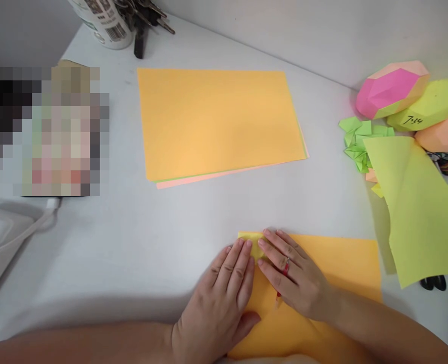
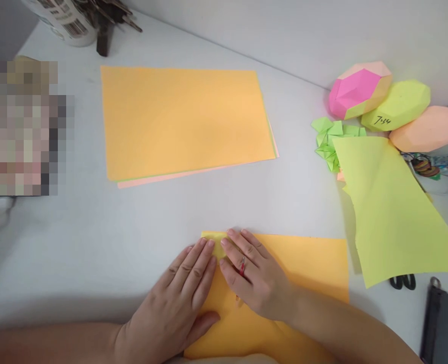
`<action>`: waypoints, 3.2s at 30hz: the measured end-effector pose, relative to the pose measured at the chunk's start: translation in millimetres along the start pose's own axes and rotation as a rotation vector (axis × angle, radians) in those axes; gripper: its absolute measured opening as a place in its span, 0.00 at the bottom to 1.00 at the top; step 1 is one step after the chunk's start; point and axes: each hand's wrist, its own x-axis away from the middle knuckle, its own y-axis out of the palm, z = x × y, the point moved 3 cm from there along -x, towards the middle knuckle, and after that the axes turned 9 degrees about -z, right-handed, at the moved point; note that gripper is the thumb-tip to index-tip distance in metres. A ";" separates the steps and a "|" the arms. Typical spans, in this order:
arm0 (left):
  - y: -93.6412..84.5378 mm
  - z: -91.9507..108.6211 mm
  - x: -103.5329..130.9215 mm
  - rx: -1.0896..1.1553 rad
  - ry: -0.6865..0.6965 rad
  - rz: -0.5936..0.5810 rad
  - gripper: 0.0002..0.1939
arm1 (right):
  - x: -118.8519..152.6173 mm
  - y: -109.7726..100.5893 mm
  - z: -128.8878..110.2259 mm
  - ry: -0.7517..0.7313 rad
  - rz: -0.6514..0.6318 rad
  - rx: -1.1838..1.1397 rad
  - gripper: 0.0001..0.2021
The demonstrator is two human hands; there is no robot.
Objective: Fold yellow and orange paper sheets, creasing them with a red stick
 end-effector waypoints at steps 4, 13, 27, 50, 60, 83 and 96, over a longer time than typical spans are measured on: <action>0.9 -0.7 -0.3 -0.004 0.002 -0.012 0.38 | 0.1 0.5 -0.5 0.002 0.004 0.001 0.13; -11.0 -7.2 -3.7 -0.027 0.008 -0.044 0.36 | 2.5 3.1 -1.1 0.031 0.020 0.000 0.14; -34.4 -78.2 -7.9 0.201 0.374 -0.175 0.27 | -1.3 -1.3 1.3 0.049 0.030 -0.003 0.08; -17.1 -10.8 6.9 -0.313 0.131 -0.094 0.29 | -1.7 -2.9 -2.5 0.067 0.016 0.050 0.11; -23.8 -14.8 2.7 -0.239 0.178 -0.104 0.25 | -2.4 -4.2 -2.3 0.075 -0.008 0.033 0.11; -46.3 -63.2 -22.5 0.095 0.427 -0.002 0.15 | 0.0 0.2 -3.0 0.070 0.044 0.047 0.11; -35.5 -69.0 -13.8 0.090 0.449 -0.094 0.15 | -1.5 -4.3 -4.7 0.040 0.048 0.107 0.09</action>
